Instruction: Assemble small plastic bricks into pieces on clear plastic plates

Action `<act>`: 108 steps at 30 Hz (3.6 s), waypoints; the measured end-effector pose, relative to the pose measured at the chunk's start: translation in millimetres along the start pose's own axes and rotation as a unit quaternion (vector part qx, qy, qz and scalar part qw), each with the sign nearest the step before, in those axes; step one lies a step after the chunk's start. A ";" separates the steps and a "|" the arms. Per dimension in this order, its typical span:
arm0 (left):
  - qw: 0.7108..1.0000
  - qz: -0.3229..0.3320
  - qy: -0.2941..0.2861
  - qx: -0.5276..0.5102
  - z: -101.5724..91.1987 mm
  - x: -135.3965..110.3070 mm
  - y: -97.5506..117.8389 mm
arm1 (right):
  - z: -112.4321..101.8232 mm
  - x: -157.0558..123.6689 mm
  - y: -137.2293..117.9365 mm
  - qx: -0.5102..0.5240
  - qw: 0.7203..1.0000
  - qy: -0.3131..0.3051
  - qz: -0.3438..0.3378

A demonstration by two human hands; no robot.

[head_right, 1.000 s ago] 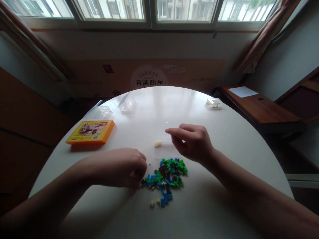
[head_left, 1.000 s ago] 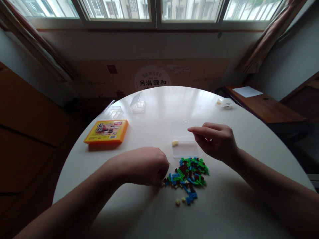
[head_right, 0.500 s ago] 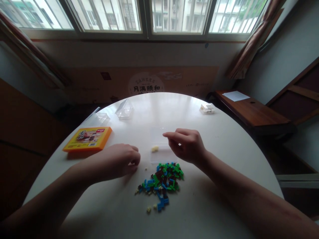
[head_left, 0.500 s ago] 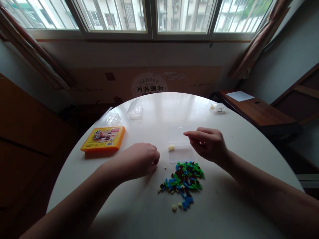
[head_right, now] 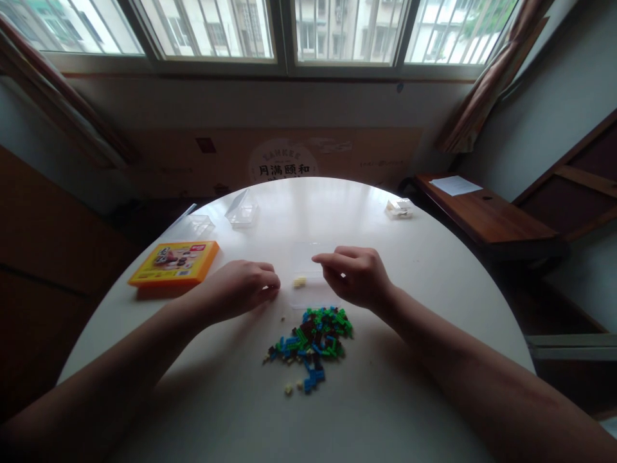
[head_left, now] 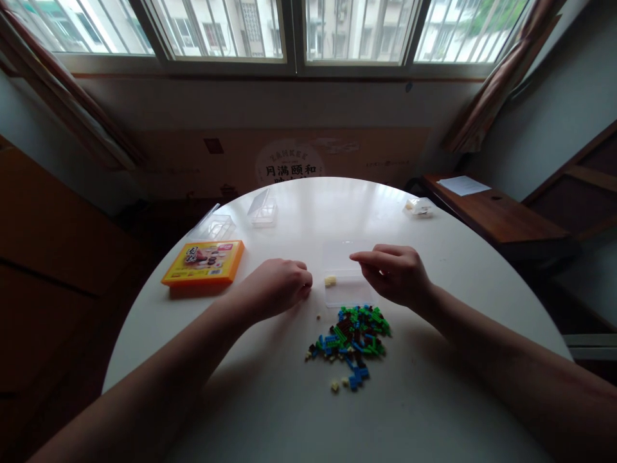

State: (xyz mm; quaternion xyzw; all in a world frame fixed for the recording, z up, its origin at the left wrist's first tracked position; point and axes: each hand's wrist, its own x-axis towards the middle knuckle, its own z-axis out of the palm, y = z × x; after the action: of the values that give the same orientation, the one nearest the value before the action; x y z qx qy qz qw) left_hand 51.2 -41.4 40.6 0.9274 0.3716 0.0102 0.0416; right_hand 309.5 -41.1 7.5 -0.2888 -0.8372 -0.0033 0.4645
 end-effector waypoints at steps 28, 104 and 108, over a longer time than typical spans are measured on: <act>0.944 -0.028 0.119 -0.308 9.2 7.2 28.9 | 4.4 4.8 -34.8 -0.009 0.996 -0.056 -0.062; 0.983 -0.108 -0.018 -0.150 10.2 5.2 17.2 | 17.4 14.8 -31.4 -0.131 0.919 -0.329 0.176; 0.986 -0.109 -0.005 -0.126 6.7 2.6 19.1 | 17.6 13.9 -31.9 -0.146 0.920 -0.319 0.174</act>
State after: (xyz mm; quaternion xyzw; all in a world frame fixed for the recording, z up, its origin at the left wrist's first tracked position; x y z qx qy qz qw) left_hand 66.5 -53.8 35.5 0.8686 0.4662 0.0481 0.1606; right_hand 274.8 -56.2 16.7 -0.4803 -0.8677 0.0479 0.1192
